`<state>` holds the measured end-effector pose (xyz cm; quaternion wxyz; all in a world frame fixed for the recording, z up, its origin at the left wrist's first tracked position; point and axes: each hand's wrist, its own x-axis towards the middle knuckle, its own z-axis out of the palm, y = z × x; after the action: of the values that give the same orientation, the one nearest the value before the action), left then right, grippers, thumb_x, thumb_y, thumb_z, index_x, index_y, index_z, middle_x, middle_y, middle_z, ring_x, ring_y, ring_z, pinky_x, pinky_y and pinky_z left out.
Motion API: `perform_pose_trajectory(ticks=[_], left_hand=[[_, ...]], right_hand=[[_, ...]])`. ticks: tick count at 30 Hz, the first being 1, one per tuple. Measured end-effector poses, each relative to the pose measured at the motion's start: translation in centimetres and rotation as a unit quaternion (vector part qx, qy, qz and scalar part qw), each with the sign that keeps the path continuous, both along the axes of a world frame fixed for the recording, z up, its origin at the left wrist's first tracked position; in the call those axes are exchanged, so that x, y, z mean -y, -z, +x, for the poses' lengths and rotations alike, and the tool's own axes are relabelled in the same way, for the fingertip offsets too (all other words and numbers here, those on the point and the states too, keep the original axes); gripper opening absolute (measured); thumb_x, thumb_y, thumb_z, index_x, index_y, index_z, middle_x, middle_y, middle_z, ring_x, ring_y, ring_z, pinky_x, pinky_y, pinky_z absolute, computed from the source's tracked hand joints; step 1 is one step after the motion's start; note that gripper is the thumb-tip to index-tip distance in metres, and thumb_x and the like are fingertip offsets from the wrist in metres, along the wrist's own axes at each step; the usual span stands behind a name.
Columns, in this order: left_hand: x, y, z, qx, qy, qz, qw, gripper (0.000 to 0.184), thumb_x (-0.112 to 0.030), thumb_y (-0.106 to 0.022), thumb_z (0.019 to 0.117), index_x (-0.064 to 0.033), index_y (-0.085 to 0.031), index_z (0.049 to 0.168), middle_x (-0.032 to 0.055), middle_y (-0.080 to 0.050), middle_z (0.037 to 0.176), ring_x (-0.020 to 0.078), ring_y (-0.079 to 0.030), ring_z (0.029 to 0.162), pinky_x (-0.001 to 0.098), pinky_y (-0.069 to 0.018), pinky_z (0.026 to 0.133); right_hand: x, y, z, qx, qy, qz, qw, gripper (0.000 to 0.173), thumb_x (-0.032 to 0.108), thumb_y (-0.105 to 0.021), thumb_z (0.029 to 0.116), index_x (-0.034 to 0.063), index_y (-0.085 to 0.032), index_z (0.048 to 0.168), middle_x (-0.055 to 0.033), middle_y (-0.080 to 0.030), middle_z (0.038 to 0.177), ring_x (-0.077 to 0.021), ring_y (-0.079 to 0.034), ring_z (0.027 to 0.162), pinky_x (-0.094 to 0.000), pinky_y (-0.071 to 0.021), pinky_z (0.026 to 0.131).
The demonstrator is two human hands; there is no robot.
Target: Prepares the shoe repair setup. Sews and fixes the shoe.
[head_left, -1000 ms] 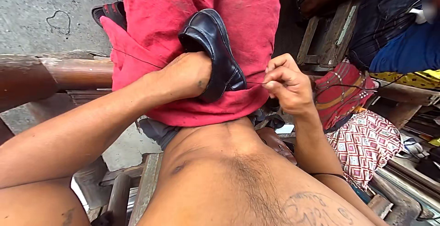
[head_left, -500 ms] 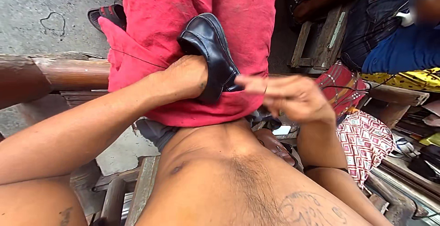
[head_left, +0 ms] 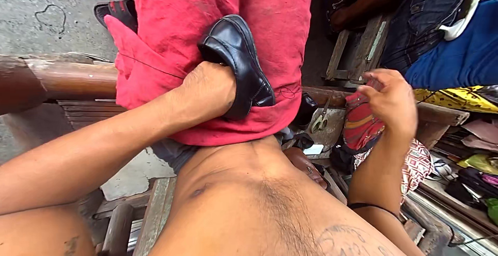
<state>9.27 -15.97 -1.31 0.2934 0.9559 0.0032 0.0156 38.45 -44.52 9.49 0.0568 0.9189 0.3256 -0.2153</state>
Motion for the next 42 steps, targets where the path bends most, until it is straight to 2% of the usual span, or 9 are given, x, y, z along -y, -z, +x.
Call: perform_pose_trajectory(ticks=[3, 8, 13, 17, 21, 23, 29, 33, 42], left_hand=[[0.1, -1.2, 0.5, -0.061, 0.000, 0.042, 0.997, 0.022, 0.002, -0.058, 0.0878, 0.0021, -0.051, 0.067, 0.0208, -0.056, 0.066, 0.0417, -0.063, 0.064, 0.0525, -0.0417, 0.050], [-9.2, -1.0, -7.4, -0.105, -0.070, -0.023, 0.992, 0.027, -0.013, -0.042, 0.1009, -0.0024, -0.061, 0.117, 0.0253, -0.066, 0.103, 0.0475, -0.067, 0.093, 0.0661, -0.0521, 0.072], [-13.7, 0.9, -10.3, 0.056, -0.008, -0.509, 0.859, 0.029, -0.027, -0.057, 0.0977, -0.0161, -0.064, 0.071, 0.0040, -0.072, 0.118, 0.0240, -0.062, 0.124, 0.0417, -0.0500, 0.110], [-6.4, -3.6, -3.6, 0.064, -0.046, -0.732, 0.677, 0.037, -0.026, -0.055, 0.0985, -0.0205, -0.058, 0.062, -0.0050, -0.066, 0.065, 0.0096, -0.067, 0.064, 0.0273, -0.0568, 0.061], [-5.7, -2.4, -1.5, 0.010, -0.030, -0.284, 0.958, 0.028, -0.015, -0.050, 0.0998, -0.0090, -0.076, 0.109, 0.0031, -0.075, 0.112, 0.0101, -0.071, 0.100, 0.0306, -0.0581, 0.091], [-4.6, -2.2, -1.4, 0.018, 0.026, -0.134, 0.990, 0.026, -0.008, -0.050, 0.0961, -0.0022, -0.074, 0.100, 0.0166, -0.074, 0.100, 0.0331, -0.072, 0.094, 0.0545, -0.0564, 0.079], [-4.6, -2.4, -2.4, 0.038, 0.081, -0.013, 0.996, 0.026, -0.010, -0.044, 0.0975, 0.0008, -0.068, 0.103, 0.0192, -0.064, 0.084, 0.0403, -0.066, 0.074, 0.0540, -0.0471, 0.056], [-8.6, 2.3, -8.4, -0.005, 0.049, -0.026, 0.998, 0.034, -0.025, -0.045, 0.1034, -0.0111, -0.070, 0.122, 0.0108, -0.062, 0.082, 0.0313, -0.062, 0.069, 0.0505, -0.0472, 0.056], [-6.1, -0.9, 0.4, -0.128, 0.107, -0.326, 0.931, 0.043, -0.064, -0.058, 0.0942, -0.0246, -0.074, 0.097, -0.0154, -0.072, 0.091, -0.0080, -0.065, 0.089, 0.0170, -0.0552, 0.079]], right_hand=[[-6.1, 2.3, -8.9, -0.161, -0.088, 0.215, 0.959, 0.057, 0.036, -0.077, 0.0885, 0.0038, -0.062, 0.132, -0.0143, -0.046, 0.156, -0.0114, -0.060, 0.073, -0.0283, -0.0489, 0.053], [-7.8, 6.7, -12.8, -0.214, -0.098, 0.278, 0.931, 0.048, 0.028, -0.082, 0.0886, 0.0078, -0.067, 0.130, -0.0061, -0.066, 0.113, -0.0114, -0.060, 0.075, -0.0290, -0.0533, 0.062], [-7.5, 6.7, -12.1, -0.245, -0.085, 0.247, 0.934, 0.028, 0.030, -0.076, 0.0937, 0.0092, -0.072, 0.112, -0.0027, -0.068, 0.091, -0.0122, -0.060, 0.072, -0.0333, -0.0532, 0.067], [-7.8, 6.4, -10.9, -0.304, -0.079, 0.275, 0.909, 0.015, 0.023, -0.071, 0.0961, 0.0095, -0.077, 0.097, -0.0013, -0.066, 0.096, -0.0080, -0.063, 0.088, -0.0265, -0.0534, 0.078], [-6.8, 7.5, -9.6, -0.551, 0.067, 0.446, 0.702, 0.021, 0.021, -0.062, 0.1012, 0.0068, -0.074, 0.091, -0.0091, -0.063, 0.138, -0.0027, -0.065, 0.081, -0.0191, -0.0537, 0.060], [-7.0, 8.2, -10.5, -0.593, 0.144, 0.506, 0.609, 0.022, 0.026, -0.057, 0.1051, 0.0111, -0.071, 0.095, -0.0067, -0.075, 0.111, -0.0040, -0.064, 0.062, -0.0211, -0.0513, 0.052], [-8.5, 7.7, -14.3, -0.222, 0.012, 0.303, 0.927, 0.037, 0.037, -0.076, 0.0919, 0.0039, -0.069, 0.107, -0.0052, -0.064, 0.089, -0.0129, -0.057, 0.072, -0.0328, -0.0503, 0.065], [-9.5, 8.0, -14.4, -0.234, 0.001, 0.246, 0.941, 0.039, 0.048, -0.073, 0.0916, 0.0091, -0.069, 0.094, -0.0021, -0.063, 0.083, -0.0136, -0.057, 0.071, -0.0360, -0.0480, 0.064], [-9.1, 8.3, -14.2, -0.270, -0.060, 0.292, 0.916, 0.037, 0.042, -0.073, 0.0929, 0.0053, -0.069, 0.095, -0.0049, -0.062, 0.083, -0.0163, -0.058, 0.071, -0.0367, -0.0488, 0.063]])
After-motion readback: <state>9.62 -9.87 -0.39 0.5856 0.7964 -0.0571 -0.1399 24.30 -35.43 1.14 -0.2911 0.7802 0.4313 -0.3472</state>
